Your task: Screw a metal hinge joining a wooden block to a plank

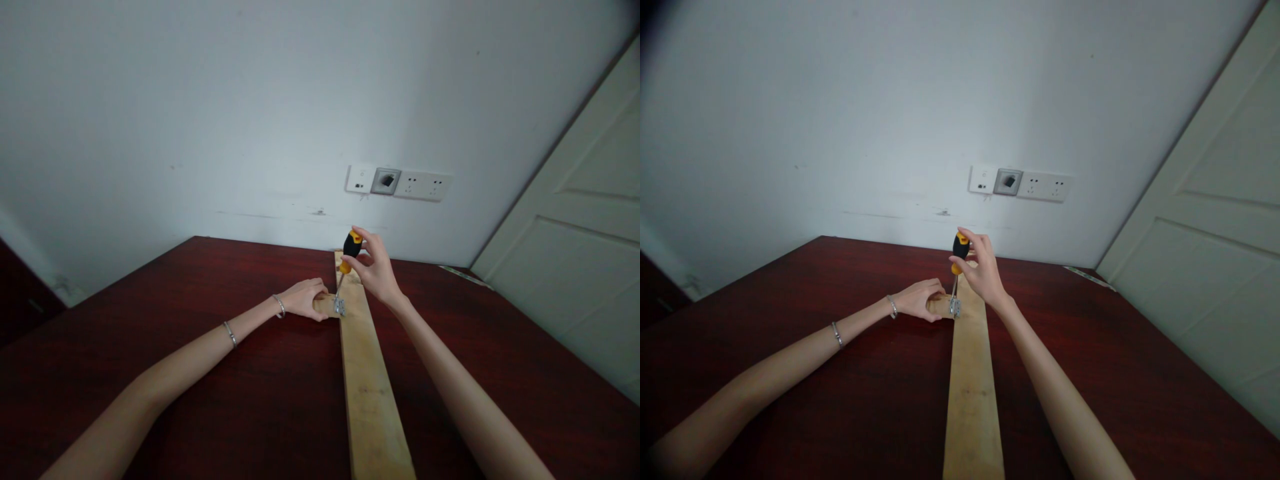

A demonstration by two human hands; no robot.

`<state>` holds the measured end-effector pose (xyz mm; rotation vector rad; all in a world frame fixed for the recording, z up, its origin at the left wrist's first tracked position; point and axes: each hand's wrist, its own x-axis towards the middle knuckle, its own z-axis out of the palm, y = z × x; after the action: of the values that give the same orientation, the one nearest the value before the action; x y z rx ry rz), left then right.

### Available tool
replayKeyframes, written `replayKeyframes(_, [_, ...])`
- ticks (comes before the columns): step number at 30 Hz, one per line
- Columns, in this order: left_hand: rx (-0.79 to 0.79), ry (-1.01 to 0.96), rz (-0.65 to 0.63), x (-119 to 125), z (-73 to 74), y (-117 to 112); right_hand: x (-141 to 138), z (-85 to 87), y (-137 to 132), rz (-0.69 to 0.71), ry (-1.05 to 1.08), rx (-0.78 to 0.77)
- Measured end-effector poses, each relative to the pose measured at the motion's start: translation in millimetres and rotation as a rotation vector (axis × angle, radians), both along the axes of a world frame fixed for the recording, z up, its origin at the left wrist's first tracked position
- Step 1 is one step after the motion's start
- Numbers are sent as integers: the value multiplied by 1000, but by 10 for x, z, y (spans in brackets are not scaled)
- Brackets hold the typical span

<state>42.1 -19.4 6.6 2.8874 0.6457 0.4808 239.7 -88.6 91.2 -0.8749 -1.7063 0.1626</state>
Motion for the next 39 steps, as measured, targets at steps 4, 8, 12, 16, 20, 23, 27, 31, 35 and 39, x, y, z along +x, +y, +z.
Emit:
replayKeyframes(4, [-11,-2,5,3,12,-8,30,46,-16,-3,47,28])
replayKeyframes(8, [-23,-2,8,1,25,-14,73,135,-44,12,107,41])
replayKeyframes(12, [-19,4,8,-3,16,-7,72,197,-72,16,140,61])
replayKeyframes(16, [-11,8,5,-1,-5,5,48,192,-103,65,120,50])
replayKeyframes(20, [-14,9,11,5,-17,8,64,155,-124,79,142,8])
replayKeyframes(23, [-23,2,10,3,-21,8,97,141,-125,88,167,-11])
replayKeyframes(27, [-19,-9,2,-2,-27,10,123,139,-124,94,168,-14])
replayKeyframes(31, [-24,-15,-4,-5,-19,6,107,139,-131,131,193,-39])
replayKeyframes(35, [-31,-12,-3,-5,-7,-2,77,134,-137,167,218,-54])
replayKeyframes(39, [-27,-11,-4,-4,-5,-4,63,124,-131,176,209,-67])
